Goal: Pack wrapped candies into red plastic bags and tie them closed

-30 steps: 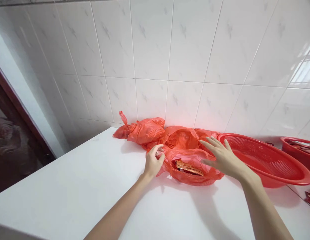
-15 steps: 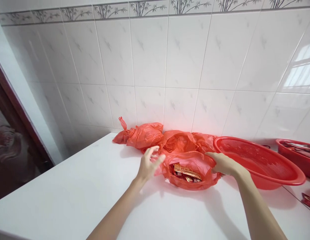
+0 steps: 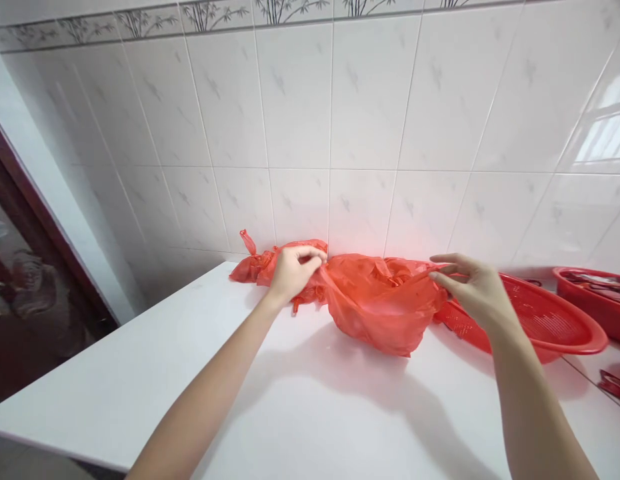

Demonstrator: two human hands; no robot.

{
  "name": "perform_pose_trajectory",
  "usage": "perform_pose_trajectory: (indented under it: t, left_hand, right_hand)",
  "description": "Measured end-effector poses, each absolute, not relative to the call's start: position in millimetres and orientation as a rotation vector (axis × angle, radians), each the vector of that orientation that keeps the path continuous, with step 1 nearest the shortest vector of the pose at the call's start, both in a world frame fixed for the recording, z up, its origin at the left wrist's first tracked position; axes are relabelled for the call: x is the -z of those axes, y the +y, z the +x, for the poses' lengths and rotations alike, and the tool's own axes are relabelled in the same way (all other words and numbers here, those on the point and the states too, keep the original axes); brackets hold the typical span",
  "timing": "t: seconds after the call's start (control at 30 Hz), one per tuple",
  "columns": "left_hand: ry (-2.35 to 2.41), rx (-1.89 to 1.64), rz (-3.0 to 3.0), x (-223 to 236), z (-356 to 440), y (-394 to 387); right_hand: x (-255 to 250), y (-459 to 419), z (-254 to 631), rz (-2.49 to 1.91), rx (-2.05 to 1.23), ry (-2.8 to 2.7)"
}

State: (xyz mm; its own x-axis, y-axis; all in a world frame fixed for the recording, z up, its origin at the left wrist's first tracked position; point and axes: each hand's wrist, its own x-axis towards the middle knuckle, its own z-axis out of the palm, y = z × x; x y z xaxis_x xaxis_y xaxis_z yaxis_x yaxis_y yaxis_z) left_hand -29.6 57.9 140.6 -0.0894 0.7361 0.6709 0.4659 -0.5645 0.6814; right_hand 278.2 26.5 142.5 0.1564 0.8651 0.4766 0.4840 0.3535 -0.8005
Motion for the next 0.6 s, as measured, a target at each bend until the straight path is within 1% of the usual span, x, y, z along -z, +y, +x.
perform_pose_trajectory:
  t: [0.1,0.17,0.23,0.33,0.53,0.6]
  left_hand:
    - [1.281,-1.542,1.995,-153,-26,52]
    - [1.308,-1.425,2.057,-142,-20,49]
    - [1.321,-1.397,2.058,-126,-14,49]
    - [1.255,-1.562,1.916,-115,-14,54]
    - [1.039,-1.998,1.452,-140,-30,60]
    - [0.972,-2.085,1.31,-138,-35,59]
  right_hand:
    - [-144,24,284,-1.177,-0.452,-1.413]
    - [-144,24,284,-1.171,-0.496,-1.451]
    - [-144,23,283,-1.166,-0.532,-1.504]
    - [-145,20,280,-1.14,-0.551,-1.552]
    - [-150,7,276,-1.097,-0.458,-1.511]
    - [-151,5,279,-1.113,-0.429,-1.564]
